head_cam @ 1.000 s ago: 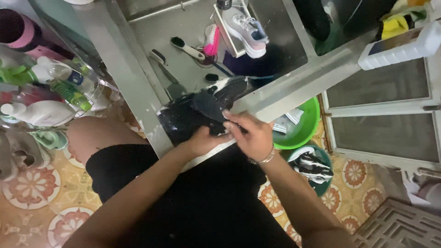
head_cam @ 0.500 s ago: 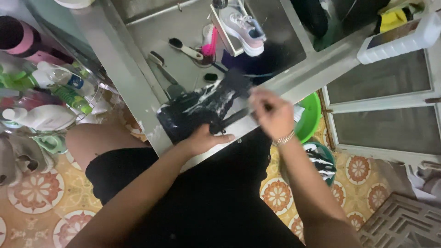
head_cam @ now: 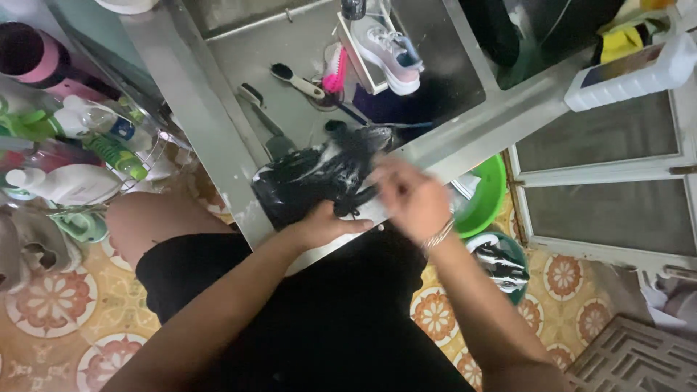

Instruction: The person scrubs a black shoe with a pink brush in a sink, then applies liquid detergent from a yellow bottle. They rinse the shoe under running water and continue scrubbing with an orange brush, focusing on the sole and upper parts before rinsing again.

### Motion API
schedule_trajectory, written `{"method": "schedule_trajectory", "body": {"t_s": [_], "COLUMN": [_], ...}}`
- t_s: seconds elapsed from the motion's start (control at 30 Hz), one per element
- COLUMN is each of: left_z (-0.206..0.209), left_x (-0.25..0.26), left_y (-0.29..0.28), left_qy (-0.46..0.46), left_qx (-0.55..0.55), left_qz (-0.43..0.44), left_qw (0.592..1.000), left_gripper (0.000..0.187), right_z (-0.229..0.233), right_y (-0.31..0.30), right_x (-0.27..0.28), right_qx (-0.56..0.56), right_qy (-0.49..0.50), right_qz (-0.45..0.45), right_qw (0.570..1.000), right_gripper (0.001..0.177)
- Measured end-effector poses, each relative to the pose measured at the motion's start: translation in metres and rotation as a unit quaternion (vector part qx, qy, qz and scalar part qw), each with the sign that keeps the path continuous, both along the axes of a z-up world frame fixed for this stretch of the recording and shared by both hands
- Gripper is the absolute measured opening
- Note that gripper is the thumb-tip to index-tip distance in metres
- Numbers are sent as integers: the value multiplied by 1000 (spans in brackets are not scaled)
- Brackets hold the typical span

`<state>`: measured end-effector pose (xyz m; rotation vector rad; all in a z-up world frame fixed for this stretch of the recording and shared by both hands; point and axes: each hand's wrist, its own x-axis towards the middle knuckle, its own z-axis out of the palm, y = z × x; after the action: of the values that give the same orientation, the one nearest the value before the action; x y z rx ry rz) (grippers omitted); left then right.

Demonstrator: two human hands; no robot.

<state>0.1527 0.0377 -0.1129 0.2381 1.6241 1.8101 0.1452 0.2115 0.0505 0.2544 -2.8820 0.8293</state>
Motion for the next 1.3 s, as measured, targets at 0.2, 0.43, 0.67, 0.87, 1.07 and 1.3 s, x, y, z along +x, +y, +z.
{"method": "schedule_trajectory", "body": {"t_s": [0.2,0.43,0.67,0.87,1.07,1.3], "left_z": [10,-10,2,-3,-4,2], "left_x": [0,2,0,-3,-6,-1], "left_y": [-5,-1,-3,-5,-5,-4], "left_qy": [11,1,-24,9,17,17], "left_qx": [-45,-47,-10,14,-38,8], "left_qz": [-11,-37,-39,-43,-50,-20], "left_qw": [999,998,999,999,998,1000], "left_gripper": [67,61,54,60,62,72], "right_z": [-4,4,-22,-28,-11,-47], "right_y": [23,-17,13,23,-9,42], "right_x": [-22,15,7,7,24,-6], "right_qx": [-8,-79,-80,-114,-103,-131], "right_qy": [-17,43,-40,-53,-44,84], "right_qz": [-24,108,-13,15,5,-24], "right_qw": [1000,990,996,992,994,988], "right_gripper": [15,17,13,16,17,15]}}
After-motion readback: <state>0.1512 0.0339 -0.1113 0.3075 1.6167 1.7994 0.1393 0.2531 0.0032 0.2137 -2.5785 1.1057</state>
